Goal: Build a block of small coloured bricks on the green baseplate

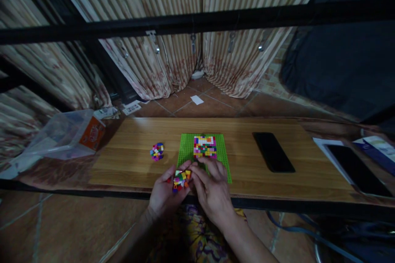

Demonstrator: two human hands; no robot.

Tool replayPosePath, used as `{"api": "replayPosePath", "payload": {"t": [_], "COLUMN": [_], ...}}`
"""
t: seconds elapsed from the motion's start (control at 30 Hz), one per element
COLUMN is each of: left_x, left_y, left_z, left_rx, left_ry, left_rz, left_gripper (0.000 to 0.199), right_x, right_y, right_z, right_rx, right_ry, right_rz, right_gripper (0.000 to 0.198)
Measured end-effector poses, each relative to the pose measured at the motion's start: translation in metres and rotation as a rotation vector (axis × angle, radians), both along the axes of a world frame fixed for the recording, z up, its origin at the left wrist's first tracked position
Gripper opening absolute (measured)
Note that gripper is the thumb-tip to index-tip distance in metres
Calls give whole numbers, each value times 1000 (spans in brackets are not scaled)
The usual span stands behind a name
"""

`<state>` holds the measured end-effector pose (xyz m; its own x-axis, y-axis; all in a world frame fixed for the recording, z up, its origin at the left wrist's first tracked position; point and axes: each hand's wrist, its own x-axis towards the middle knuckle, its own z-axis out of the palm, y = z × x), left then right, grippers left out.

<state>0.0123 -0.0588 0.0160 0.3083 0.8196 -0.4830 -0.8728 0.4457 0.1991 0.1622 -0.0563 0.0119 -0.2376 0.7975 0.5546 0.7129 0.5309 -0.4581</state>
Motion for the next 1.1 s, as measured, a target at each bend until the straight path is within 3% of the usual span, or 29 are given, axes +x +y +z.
{"api": "replayPosePath", "payload": {"t": [0.17, 0.27, 0.43, 0.6, 0.73, 0.9, 1.1], "left_x": [7, 9, 12, 16, 19, 21, 19], "left_y": [0, 0, -1, -7, -13, -14, -12], "left_z": [3, 3, -2, -9, -10, -5, -12], "left_rx": [33, 48, 20, -97, -24, -3, 50], "left_ry": [-21, -6, 55, 231, 315, 334, 304], "left_rz": [-54, -64, -44, -130, -181, -214, -256], "left_gripper": [34, 32, 22, 9, 20, 35, 44], "right_x": [-5, -3, 1, 0, -6, -6, -2], "right_y": [-7, -8, -10, -12, -16, -19, -17], "right_z": [3, 3, -3, -6, -1, -5, -9], "right_rx": [-71, -115, -239, -387, -491, -380, -214], "right_ry": [-102, -54, 208, 513, 682, 628, 335], "right_rz": [31, 36, 17, -62, -111, -91, 8], "right_gripper": [32, 27, 11, 13, 17, 19, 23]}}
